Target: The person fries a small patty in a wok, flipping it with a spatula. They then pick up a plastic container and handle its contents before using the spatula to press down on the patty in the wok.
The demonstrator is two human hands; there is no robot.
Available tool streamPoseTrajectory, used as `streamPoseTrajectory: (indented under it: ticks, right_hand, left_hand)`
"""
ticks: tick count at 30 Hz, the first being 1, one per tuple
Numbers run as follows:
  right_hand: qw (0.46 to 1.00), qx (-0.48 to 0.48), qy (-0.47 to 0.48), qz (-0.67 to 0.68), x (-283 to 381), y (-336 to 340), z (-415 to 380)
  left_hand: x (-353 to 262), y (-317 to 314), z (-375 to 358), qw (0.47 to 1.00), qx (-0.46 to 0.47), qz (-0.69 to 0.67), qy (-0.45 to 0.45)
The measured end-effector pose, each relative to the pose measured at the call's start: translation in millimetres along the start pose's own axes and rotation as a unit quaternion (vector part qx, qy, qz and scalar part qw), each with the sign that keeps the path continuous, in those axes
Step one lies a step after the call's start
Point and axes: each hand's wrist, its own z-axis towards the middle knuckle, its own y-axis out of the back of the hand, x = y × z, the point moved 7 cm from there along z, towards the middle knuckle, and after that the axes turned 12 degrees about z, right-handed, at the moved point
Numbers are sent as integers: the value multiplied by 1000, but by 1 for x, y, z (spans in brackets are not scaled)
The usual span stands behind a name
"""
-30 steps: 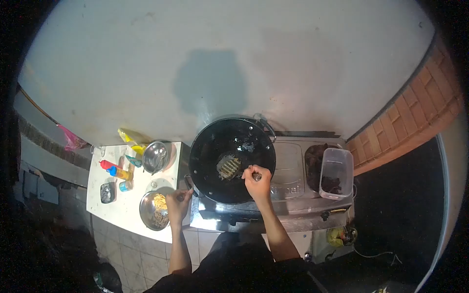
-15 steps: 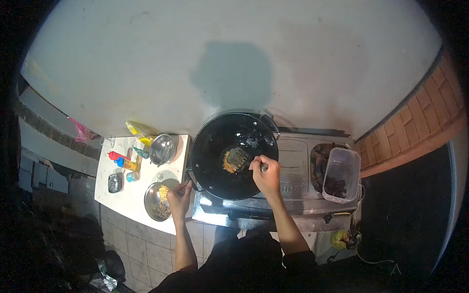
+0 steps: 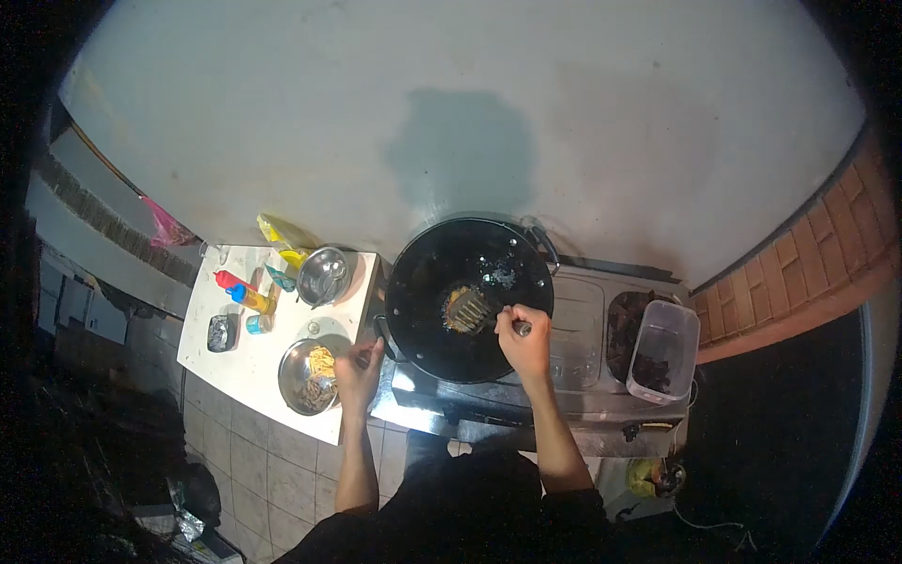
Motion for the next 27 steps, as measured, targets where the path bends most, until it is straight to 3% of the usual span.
streamPoseTrajectory:
  ticks: [19,23,27]
  right_hand:
    - [991,-21,-9,-132,24,-7,-6]
    - [985,-60,53,-150,2,-4,-4]
    - [990,-31,22,-136,-5,-6,-2]
  left_hand:
    - [5,-7,0,999,-24,14,-34]
    - [3,-7,0,999,-15,13,-32]
    - [1,-6,-2,999,-24,7,-41]
